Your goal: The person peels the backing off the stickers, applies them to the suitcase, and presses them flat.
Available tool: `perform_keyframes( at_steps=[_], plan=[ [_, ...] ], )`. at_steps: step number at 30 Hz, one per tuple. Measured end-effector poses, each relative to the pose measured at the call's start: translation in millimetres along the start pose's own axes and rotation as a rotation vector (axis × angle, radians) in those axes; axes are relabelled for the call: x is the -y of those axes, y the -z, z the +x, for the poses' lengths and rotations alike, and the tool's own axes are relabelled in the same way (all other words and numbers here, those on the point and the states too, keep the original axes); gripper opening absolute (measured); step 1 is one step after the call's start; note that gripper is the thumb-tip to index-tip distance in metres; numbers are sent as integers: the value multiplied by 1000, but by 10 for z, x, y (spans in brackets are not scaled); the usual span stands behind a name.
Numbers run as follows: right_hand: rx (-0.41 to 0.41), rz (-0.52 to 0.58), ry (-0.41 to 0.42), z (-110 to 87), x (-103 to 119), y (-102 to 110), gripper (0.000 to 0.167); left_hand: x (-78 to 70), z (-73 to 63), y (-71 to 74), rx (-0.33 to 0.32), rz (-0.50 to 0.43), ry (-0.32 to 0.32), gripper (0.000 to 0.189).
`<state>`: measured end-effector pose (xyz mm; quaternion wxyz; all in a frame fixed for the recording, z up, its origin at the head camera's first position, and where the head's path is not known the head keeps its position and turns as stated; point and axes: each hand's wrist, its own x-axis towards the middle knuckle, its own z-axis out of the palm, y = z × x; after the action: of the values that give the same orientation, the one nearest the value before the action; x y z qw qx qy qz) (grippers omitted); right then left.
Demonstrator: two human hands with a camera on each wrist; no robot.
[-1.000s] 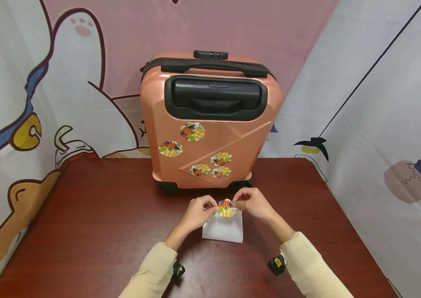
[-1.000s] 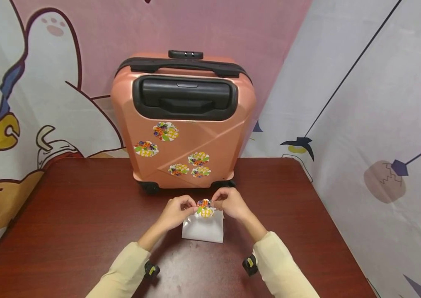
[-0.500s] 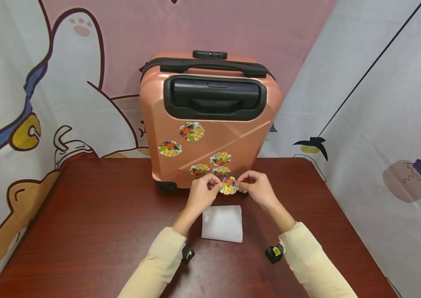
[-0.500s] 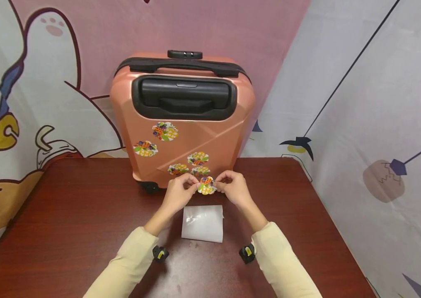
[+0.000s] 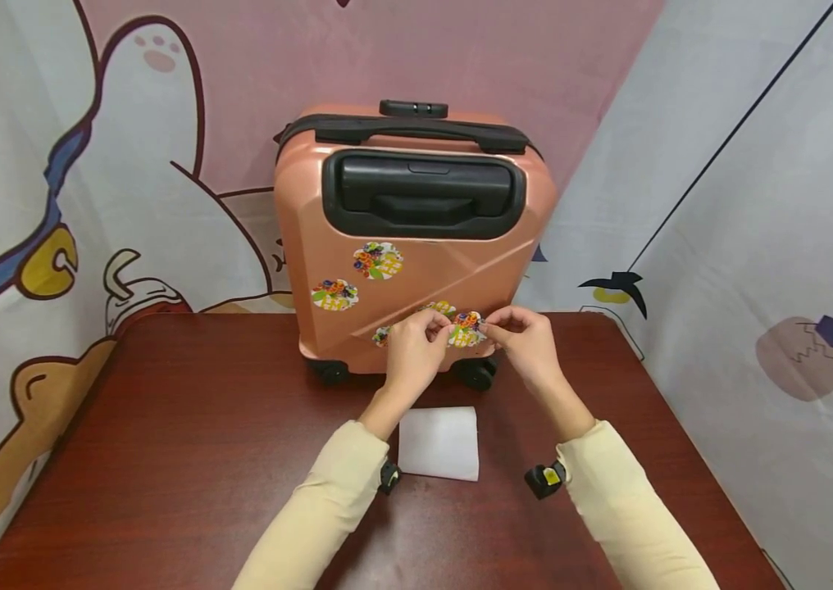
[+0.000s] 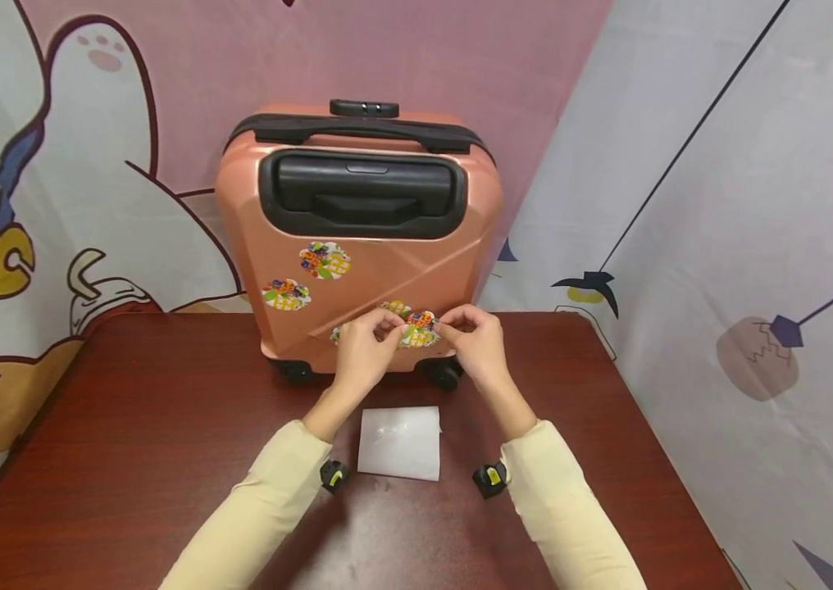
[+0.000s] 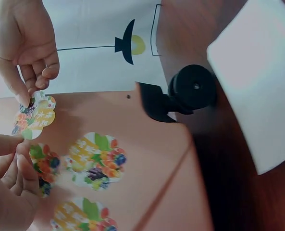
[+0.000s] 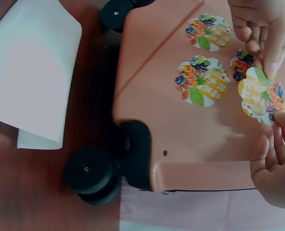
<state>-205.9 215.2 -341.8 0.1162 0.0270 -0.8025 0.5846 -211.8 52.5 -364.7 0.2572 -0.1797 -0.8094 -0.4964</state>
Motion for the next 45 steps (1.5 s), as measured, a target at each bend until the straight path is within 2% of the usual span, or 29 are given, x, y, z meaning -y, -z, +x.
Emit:
perform_keyframes(
  at_steps=[6, 18, 27, 36, 45],
  plan=[
    [-112, 5, 8, 24, 119, 14, 14, -119, 123, -14, -27, 47, -12, 8],
    [-222, -22, 51, 105, 237, 39, 14, -252, 272, -20, -65, 48, -30, 9],
    [-257, -17, 79, 129, 280, 40, 5, -284, 316, -56, -112, 63, -37, 8],
    [-261, 5, 80, 174, 274, 29, 9, -285, 331, -85, -137, 69, -15, 7],
    [-293, -58, 129, 177, 260, 13, 14, -278, 334, -129, -189, 111, -28, 7]
  ],
)
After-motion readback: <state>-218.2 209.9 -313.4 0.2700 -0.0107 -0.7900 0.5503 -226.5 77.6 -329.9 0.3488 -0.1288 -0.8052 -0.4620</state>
